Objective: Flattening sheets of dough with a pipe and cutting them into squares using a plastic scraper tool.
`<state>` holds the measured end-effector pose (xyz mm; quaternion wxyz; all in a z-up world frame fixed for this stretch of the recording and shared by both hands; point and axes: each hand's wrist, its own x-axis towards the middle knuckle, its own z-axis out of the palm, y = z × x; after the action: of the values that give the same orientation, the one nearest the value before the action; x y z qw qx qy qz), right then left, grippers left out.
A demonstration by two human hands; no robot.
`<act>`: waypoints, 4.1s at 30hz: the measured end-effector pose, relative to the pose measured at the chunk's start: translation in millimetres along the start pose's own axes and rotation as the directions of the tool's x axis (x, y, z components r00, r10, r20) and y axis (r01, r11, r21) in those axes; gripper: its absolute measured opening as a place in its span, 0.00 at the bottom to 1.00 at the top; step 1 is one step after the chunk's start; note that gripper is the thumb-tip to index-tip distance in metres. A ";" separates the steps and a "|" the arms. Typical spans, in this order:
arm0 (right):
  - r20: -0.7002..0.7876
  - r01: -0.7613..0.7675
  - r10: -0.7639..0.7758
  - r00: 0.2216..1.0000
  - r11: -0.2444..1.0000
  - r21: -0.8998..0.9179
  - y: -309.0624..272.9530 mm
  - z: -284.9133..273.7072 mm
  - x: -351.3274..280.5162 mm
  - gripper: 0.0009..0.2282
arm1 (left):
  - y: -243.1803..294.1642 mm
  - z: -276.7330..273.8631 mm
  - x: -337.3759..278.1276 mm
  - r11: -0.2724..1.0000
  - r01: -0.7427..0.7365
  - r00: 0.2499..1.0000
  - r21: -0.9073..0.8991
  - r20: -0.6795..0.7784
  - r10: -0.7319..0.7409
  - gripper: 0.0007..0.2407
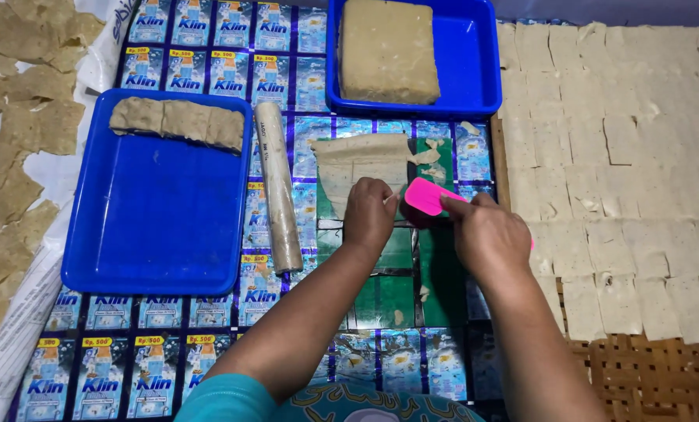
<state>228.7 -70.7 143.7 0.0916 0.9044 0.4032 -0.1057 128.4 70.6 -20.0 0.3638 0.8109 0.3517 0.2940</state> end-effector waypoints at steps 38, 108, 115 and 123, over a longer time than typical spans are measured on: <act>-0.037 -0.189 -0.304 0.952 -0.680 0.709 -56.4 94.5 21.0 0.12 | 43.6 -159.9 -8.7 0.507 0.337 0.933 -0.793 0.212 -0.290 0.22; 0.273 0.088 0.846 0.458 -0.349 0.933 188.6 223.2 -227.0 0.12 | 63.9 -9.9 -187.3 0.796 -0.584 0.766 0.158 0.432 0.476 0.24; 0.255 -0.114 0.827 0.502 -0.228 0.967 182.6 198.7 -242.9 0.14 | 64.9 -10.8 -186.3 0.809 -0.568 0.765 0.151 0.458 0.452 0.25; -0.023 -0.263 0.902 0.432 0.150 0.953 208.7 233.0 -251.0 0.13 | 65.2 -12.6 -187.6 0.845 -0.527 0.781 0.088 0.441 0.442 0.26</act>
<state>193.8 -444.7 3.1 -0.4701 0.8711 -0.1297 0.0586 33.7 -103.6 -2.4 0.2536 0.9500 0.0760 0.1658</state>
